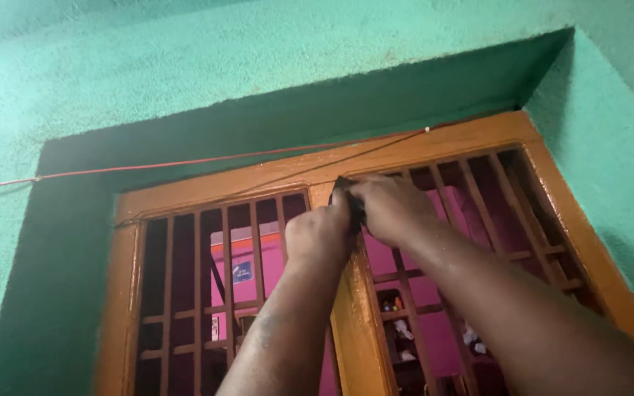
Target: The person wipes the bars of a window and the surrounding frame with a cloth after dipping it into a bucket of water.
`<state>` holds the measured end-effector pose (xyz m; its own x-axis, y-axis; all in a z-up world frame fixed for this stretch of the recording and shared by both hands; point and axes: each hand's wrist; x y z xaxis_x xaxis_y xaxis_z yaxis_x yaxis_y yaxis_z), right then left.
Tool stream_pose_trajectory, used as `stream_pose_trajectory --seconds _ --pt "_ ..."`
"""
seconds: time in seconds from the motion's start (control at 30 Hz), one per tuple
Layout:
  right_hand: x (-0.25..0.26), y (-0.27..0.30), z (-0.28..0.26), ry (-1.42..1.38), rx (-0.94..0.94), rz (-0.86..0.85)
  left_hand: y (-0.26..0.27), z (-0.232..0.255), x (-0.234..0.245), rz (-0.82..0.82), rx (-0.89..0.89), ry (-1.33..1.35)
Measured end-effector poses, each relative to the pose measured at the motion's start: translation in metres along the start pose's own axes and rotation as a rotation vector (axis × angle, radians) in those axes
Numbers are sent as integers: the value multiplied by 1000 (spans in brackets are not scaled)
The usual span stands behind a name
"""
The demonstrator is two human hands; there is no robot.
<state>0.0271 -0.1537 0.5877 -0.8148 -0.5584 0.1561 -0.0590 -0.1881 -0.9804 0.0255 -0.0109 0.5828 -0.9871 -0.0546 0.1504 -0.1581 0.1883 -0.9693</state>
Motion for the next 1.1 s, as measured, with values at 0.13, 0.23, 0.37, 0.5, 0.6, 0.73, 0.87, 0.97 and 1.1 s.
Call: stream_pose_trajectory --seconds 0.13,0.23,0.37,0.5,0.6,0.73,0.87,0.97,1.1 --pt "8 15 -9 -55 -36 -17 10 3 3 -38 6 21" --pt "7 23 -15 -47 -24 9 24 8 6 -42 59 37" --pt "9 33 -21 7 -17 -65 43 5 12 -75 37 85" --pt "10 47 -28 124 -7 -186 48 -2 21 -112 -62 94" --pt "14 58 -34 123 -56 -232 55 -8 25 -154 -141 49" --pt "36 62 -46 179 -85 -394 70 -15 26 -5 -297 8" --pt "60 54 -50 155 -124 -580 70 -18 25 96 -392 59" --pt "63 45 -35 145 -62 -507 61 -10 22 105 -329 48" --pt "43 30 -8 204 121 -18 35 8 17 270 -186 -42"
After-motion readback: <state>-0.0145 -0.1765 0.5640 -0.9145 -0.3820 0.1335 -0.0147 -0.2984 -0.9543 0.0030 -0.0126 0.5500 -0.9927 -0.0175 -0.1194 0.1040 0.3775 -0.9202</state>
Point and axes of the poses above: each hand's wrist, its own y-axis away from the middle knuckle, its own x-axis out of the back of the hand, z = x × y, and after that the axes turned 2 degrees about x, right-handed
